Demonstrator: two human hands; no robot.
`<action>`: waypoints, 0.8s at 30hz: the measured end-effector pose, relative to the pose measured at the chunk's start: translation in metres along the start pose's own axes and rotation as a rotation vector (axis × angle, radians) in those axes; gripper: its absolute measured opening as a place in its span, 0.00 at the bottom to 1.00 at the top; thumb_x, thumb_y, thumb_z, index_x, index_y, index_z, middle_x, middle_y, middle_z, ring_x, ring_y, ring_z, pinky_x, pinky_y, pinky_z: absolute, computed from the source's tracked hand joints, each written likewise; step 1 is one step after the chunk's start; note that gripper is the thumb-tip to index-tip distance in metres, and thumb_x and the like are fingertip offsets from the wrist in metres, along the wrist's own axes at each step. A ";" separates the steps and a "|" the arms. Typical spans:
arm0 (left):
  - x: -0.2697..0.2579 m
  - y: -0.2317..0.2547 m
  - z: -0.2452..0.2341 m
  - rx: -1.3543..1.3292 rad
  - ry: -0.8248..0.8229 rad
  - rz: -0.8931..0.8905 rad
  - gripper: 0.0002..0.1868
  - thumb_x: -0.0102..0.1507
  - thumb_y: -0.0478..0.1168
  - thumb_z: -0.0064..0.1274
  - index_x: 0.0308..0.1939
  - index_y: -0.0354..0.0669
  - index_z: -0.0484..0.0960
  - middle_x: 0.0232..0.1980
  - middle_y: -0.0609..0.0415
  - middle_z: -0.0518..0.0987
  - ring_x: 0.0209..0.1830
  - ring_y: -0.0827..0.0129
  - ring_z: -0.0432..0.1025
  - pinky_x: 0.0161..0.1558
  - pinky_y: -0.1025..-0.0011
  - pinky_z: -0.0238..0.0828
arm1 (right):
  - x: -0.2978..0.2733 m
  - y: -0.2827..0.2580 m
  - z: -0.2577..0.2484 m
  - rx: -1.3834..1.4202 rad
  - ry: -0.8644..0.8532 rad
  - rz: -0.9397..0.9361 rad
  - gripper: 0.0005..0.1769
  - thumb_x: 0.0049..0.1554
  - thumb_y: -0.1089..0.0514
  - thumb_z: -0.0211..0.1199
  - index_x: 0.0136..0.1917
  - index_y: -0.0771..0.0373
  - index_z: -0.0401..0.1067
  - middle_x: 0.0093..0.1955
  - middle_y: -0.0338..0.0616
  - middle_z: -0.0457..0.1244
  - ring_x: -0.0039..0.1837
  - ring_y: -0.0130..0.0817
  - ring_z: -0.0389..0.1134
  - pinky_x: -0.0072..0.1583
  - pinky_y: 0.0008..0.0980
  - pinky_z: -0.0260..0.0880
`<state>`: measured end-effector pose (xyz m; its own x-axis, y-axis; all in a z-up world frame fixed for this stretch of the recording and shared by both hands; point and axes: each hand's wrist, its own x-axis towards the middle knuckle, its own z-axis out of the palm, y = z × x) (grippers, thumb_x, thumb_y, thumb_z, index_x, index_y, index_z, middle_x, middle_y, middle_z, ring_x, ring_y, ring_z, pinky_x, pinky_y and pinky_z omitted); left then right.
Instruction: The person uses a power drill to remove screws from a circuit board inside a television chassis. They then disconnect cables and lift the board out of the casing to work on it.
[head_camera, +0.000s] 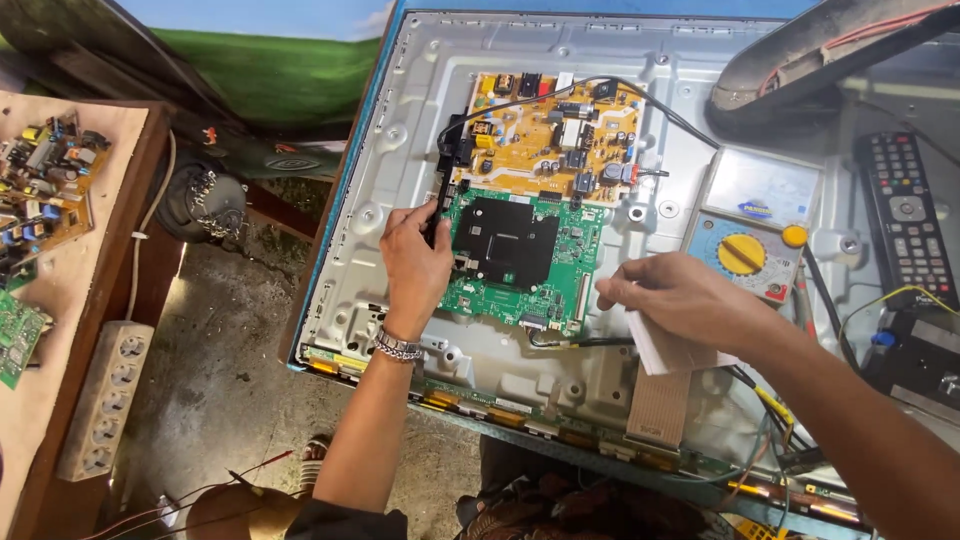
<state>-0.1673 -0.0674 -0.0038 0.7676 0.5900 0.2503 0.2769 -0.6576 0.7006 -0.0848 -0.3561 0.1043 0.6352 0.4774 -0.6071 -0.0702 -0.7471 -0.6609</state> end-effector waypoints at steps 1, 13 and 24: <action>-0.001 -0.001 0.000 -0.002 0.003 0.002 0.18 0.64 0.36 0.57 0.56 0.31 0.83 0.47 0.42 0.79 0.48 0.50 0.78 0.54 0.61 0.74 | 0.001 0.002 0.004 -0.002 0.003 -0.003 0.29 0.62 0.39 0.56 0.54 0.64 0.85 0.53 0.64 0.74 0.59 0.57 0.73 0.67 0.52 0.66; 0.010 -0.015 -0.004 -0.013 0.030 0.019 0.16 0.61 0.38 0.61 0.52 0.37 0.86 0.41 0.43 0.83 0.43 0.52 0.81 0.43 0.66 0.79 | 0.014 -0.001 0.022 0.259 0.075 0.081 0.23 0.60 0.57 0.55 0.65 0.67 0.78 0.56 0.65 0.70 0.56 0.53 0.74 0.59 0.44 0.74; 0.004 -0.021 -0.005 0.070 -0.038 -0.008 0.14 0.68 0.41 0.48 0.50 0.40 0.86 0.36 0.54 0.83 0.38 0.66 0.73 0.47 0.64 0.71 | 0.037 -0.020 0.007 0.592 0.116 0.160 0.27 0.62 0.64 0.53 0.74 0.69 0.62 0.71 0.52 0.64 0.68 0.45 0.68 0.70 0.39 0.68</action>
<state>-0.1734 -0.0492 -0.0139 0.7864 0.5779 0.2182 0.3220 -0.6849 0.6536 -0.0648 -0.3205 0.0919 0.6586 0.3028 -0.6888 -0.5645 -0.4065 -0.7184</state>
